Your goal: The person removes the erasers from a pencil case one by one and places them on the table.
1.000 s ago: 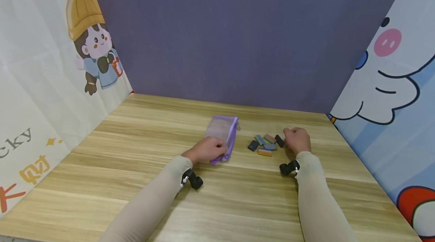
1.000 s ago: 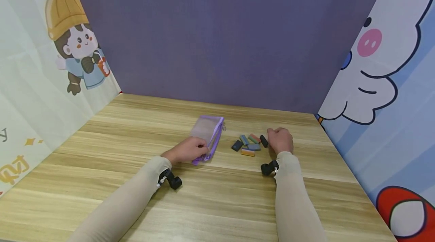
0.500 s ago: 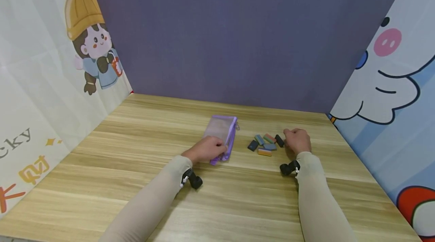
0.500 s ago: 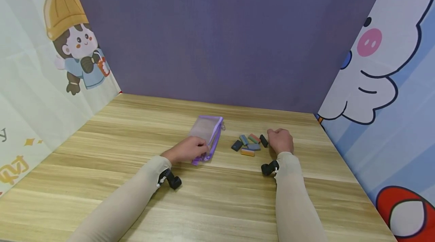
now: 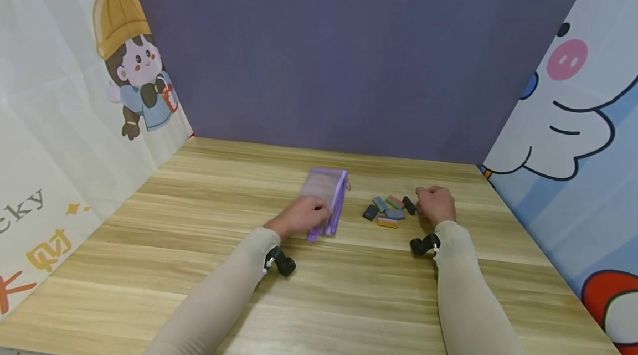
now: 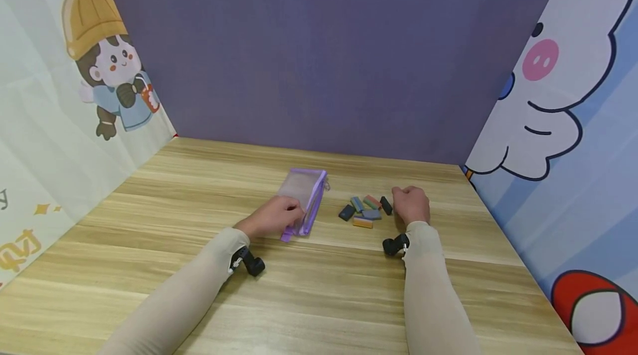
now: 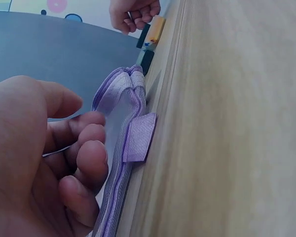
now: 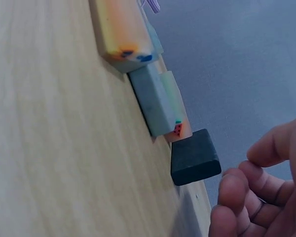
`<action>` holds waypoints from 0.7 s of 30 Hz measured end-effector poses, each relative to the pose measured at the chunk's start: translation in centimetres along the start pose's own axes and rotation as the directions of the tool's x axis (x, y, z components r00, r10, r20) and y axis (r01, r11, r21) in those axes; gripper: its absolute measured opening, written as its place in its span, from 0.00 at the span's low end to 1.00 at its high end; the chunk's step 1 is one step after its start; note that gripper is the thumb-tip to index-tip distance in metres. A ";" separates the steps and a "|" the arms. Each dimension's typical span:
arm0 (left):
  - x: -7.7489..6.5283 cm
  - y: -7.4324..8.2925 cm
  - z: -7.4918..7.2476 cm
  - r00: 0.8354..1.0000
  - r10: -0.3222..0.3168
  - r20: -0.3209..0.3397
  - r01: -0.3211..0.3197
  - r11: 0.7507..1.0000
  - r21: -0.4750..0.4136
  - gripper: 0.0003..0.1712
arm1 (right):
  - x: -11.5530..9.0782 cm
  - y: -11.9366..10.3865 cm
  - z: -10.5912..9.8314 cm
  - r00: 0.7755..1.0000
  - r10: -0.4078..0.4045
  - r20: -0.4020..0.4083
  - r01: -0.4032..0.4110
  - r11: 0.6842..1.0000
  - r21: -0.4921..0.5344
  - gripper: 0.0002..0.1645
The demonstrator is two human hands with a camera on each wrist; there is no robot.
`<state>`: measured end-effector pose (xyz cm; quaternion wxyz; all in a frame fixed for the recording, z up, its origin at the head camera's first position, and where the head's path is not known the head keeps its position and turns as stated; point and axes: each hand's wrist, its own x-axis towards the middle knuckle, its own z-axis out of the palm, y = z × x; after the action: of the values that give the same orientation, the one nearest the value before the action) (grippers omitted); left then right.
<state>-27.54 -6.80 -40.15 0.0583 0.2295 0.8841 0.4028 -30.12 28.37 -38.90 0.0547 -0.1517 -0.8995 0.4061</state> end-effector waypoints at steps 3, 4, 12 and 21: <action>0.1 -0.1 -0.1 1.000 0.007 -0.016 -0.007 1.000 0.019 0.18 | 0.0 -0.1 -0.1 1.000 0.002 0.002 -0.002 1.000 0.017 0.21; 0.1 -0.2 -0.1 1.000 0.008 -0.020 -0.007 1.000 0.025 0.18 | -0.1 -0.2 -0.1 1.000 0.001 0.004 -0.001 1.000 0.021 0.20; 0.2 -0.4 -0.9 0.999 0.009 -0.041 -0.009 1.000 0.011 0.14 | -0.5 -0.5 -0.6 0.999 -0.036 -0.015 0.037 0.998 0.057 0.26; -0.2 -1.8 -2.3 0.999 -0.023 -0.030 0.021 0.999 -0.050 0.12 | -1.1 -0.2 0.1 0.981 -0.188 -0.052 0.191 0.981 0.046 0.25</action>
<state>-28.64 -9.49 -39.98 0.0548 0.2121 0.8770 0.4276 -29.11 27.82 -38.78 0.1181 -0.0734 -0.8976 0.4182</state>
